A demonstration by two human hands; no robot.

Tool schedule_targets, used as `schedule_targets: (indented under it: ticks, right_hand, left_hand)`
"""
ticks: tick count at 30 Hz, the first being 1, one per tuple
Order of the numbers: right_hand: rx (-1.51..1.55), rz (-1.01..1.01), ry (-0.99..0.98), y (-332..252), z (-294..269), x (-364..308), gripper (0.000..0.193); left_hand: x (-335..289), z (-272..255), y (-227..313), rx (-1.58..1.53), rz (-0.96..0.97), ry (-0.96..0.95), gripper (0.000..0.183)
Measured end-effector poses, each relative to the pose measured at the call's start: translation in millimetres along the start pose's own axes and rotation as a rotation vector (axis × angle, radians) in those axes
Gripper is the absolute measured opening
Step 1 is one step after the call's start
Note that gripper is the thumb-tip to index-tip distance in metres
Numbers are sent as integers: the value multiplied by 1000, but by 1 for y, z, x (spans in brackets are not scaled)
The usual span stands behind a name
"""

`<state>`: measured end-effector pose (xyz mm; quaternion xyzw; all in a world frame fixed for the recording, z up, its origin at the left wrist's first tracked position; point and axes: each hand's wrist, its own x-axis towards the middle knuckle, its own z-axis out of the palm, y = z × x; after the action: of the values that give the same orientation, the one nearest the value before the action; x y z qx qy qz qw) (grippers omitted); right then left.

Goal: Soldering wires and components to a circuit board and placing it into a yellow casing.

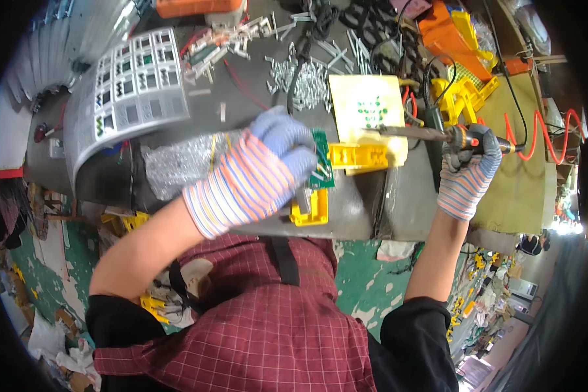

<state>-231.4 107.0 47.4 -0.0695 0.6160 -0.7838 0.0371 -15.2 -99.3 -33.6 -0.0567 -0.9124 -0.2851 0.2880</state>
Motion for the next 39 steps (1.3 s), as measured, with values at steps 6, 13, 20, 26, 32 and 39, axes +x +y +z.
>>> schedule_targets:
  ticks: [6,13,20,26,32,39]
  right_hand:
    - [-315,-381,-395,10,75,-5,33]
    - [-432,-733,-622,53,146,43,28]
    - [-825,-1185,-733,87,173,91,50]
    - [-1226,-1302,-789,76,170,82,39]
    - [-1098,-866,-409,69,117,55,37]
    - [-1063,-898,-891,26,42,-93,26]
  left_hand:
    - [-8,6,0,82,9,64,21]
    - [-11,4,4,149,53,38,15]
    - [-4,7,-3,57,18,79,18]
    - [2,1,-5,-46,-52,28,16]
    - [3,3,-3,-78,-82,30,15]
    - [-1,1,-6,-74,-110,29,19]
